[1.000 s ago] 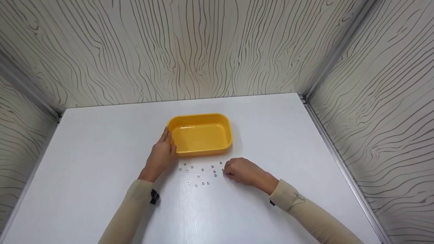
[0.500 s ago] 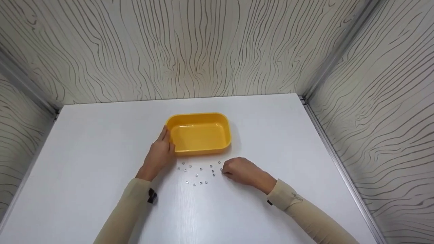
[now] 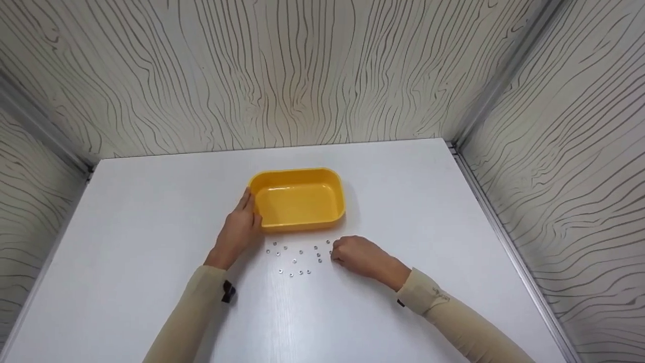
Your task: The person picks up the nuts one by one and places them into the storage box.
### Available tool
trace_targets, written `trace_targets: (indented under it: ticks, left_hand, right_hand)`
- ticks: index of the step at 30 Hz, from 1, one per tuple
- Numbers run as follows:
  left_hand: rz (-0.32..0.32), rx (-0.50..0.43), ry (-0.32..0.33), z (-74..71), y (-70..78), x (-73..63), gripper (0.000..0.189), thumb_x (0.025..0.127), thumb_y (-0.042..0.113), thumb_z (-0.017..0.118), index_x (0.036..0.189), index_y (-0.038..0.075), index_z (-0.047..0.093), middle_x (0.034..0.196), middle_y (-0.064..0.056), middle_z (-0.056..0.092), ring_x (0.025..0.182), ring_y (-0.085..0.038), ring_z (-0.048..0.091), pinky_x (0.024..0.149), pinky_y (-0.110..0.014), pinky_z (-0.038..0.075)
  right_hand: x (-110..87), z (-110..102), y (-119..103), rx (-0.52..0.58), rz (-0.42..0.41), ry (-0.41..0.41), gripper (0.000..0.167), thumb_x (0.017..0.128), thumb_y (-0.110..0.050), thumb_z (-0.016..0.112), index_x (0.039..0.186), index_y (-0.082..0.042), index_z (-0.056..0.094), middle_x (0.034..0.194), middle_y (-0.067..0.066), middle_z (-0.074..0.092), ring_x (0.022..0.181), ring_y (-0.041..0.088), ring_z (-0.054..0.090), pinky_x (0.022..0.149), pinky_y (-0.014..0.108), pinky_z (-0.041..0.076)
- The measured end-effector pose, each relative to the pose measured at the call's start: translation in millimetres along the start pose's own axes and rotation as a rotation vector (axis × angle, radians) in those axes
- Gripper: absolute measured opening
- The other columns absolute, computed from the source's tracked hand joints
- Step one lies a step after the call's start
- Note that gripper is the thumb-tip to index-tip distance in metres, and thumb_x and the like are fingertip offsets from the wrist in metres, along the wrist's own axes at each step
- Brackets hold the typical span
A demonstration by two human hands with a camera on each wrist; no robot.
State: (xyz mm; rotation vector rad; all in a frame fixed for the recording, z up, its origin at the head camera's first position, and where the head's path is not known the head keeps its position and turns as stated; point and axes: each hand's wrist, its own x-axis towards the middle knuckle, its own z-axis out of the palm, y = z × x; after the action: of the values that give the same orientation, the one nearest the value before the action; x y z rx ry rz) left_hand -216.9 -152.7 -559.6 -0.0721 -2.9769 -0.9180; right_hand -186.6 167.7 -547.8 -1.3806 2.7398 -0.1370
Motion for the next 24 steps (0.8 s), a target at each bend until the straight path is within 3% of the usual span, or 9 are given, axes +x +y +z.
trace_targets:
  ticks: [4,8,16,24]
  left_hand:
    - [-0.003,0.020,-0.009,2.4,0.4,-0.2,0.062,0.109,0.021,0.045,0.163,-0.002,0.027,0.176,-0.015,0.020,0.131,-0.036,0.062,0.118,-0.050,0.047]
    - [-0.010,0.026,-0.019,1.7,0.3,0.4,0.063,0.109,0.022,0.044,0.164,-0.001,0.026,0.177,-0.013,0.019,0.138,-0.036,0.058,0.121,-0.050,0.043]
    - [-0.019,0.021,-0.034,-0.4,0.5,-0.4,0.063,0.110,0.024,0.043,0.165,0.001,0.024,0.177,-0.012,0.017,0.147,-0.036,0.052,0.123,-0.050,0.040]
    - [0.016,0.018,-0.009,-0.1,-0.4,0.0,0.063,0.110,0.023,0.044,0.165,0.001,0.025,0.176,-0.014,0.020,0.122,-0.034,0.063,0.121,-0.049,0.043]
  right_hand:
    - [-1.9,1,-3,-0.114,-0.015,-0.005,0.013,0.093,-0.005,0.074,0.098,-0.012,0.084,0.089,0.001,0.077,0.076,0.014,0.069,0.072,0.026,0.061]
    - [0.1,1,-7,-0.201,-0.011,-0.024,0.012,0.093,-0.005,0.074,0.099,-0.010,0.083,0.090,0.003,0.076,0.075,0.016,0.069,0.070,0.026,0.061]
    - [3.1,1,-13,-0.224,0.013,-0.055,0.014,0.096,-0.005,0.071,0.106,-0.007,0.081,0.096,0.005,0.076,0.081,0.018,0.071,0.076,0.029,0.063]
    - [3.9,0,-15,-0.210,0.022,-0.061,0.013,0.096,-0.005,0.070,0.104,-0.007,0.081,0.098,0.006,0.077,0.083,0.019,0.070,0.079,0.030,0.063]
